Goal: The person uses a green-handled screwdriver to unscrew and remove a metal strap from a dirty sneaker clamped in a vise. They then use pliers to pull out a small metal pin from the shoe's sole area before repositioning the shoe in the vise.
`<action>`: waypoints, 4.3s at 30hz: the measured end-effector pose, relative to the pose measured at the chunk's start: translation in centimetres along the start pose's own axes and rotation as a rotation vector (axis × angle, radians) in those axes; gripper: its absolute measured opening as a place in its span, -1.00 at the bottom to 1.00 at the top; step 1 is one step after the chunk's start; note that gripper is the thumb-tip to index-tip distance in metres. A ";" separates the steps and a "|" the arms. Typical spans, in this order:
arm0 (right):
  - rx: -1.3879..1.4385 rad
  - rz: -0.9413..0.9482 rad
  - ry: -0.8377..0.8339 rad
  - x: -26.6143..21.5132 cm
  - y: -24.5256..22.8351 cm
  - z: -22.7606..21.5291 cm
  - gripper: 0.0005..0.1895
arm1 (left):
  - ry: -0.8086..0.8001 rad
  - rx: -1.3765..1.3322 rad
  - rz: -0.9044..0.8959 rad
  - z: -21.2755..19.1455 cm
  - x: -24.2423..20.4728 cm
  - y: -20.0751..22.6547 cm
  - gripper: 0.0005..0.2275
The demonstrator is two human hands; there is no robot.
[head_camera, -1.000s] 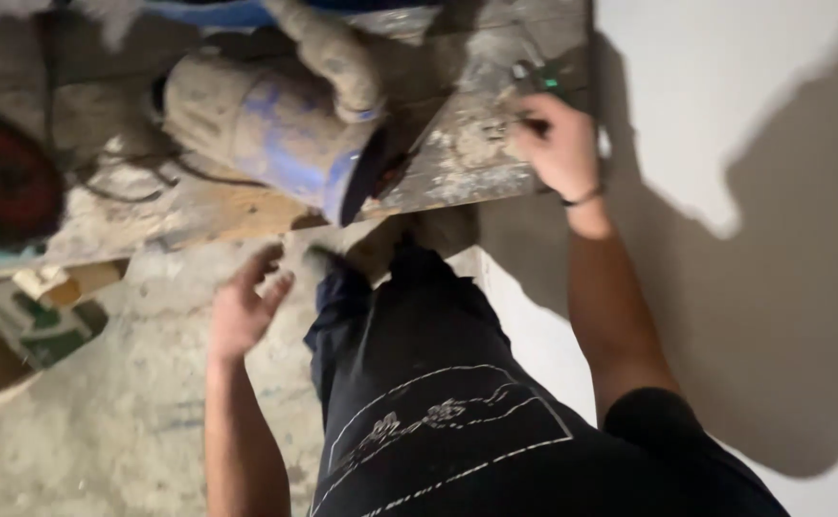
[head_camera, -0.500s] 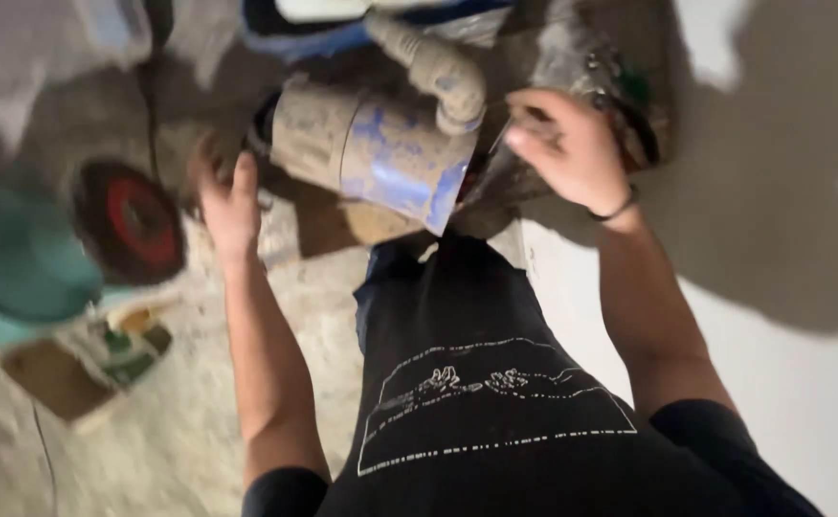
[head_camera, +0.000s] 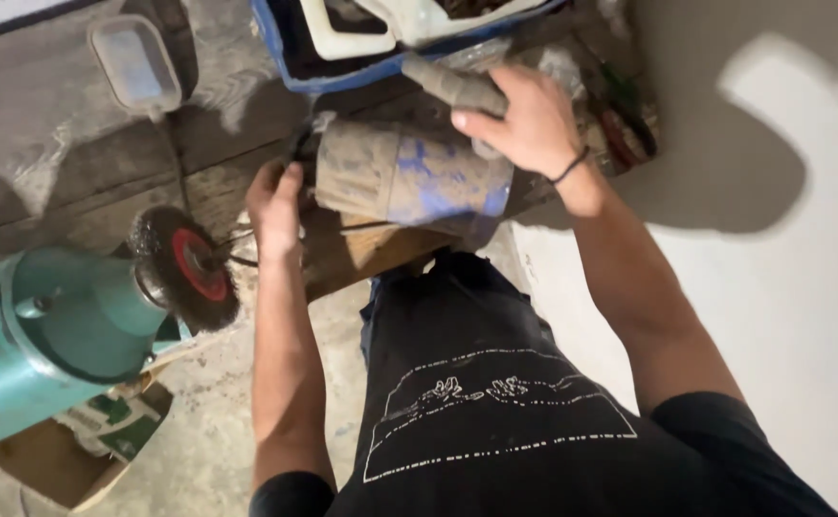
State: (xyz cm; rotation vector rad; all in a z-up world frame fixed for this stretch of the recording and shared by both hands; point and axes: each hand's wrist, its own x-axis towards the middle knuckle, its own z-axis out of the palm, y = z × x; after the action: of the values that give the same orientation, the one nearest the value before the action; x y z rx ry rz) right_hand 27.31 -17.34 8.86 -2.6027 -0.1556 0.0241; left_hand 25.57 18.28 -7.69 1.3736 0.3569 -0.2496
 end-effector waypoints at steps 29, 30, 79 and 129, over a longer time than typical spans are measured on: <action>0.810 -0.006 -0.106 -5.8 14.1 8.4 -0.47 | -0.095 0.817 0.800 11.7 -17.0 19.0 -0.55; 0.729 0.023 -0.120 -6.1 15.0 8.4 -0.56 | -0.148 0.887 0.840 12.5 -16.8 19.2 -0.48; 1.534 -0.444 0.123 -9.1 -1.2 -5.4 -0.44 | -0.354 0.840 1.102 14.2 -13.5 18.6 -0.59; 1.531 -0.420 0.085 -7.6 2.8 -6.2 -0.35 | -0.350 0.707 1.049 14.5 -12.9 16.2 -0.74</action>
State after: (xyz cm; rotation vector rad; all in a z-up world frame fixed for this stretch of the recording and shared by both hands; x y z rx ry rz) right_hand 20.35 -23.70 12.68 -1.0163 -0.4330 -0.0858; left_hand 21.24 6.56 14.30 1.9746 -0.8257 0.2938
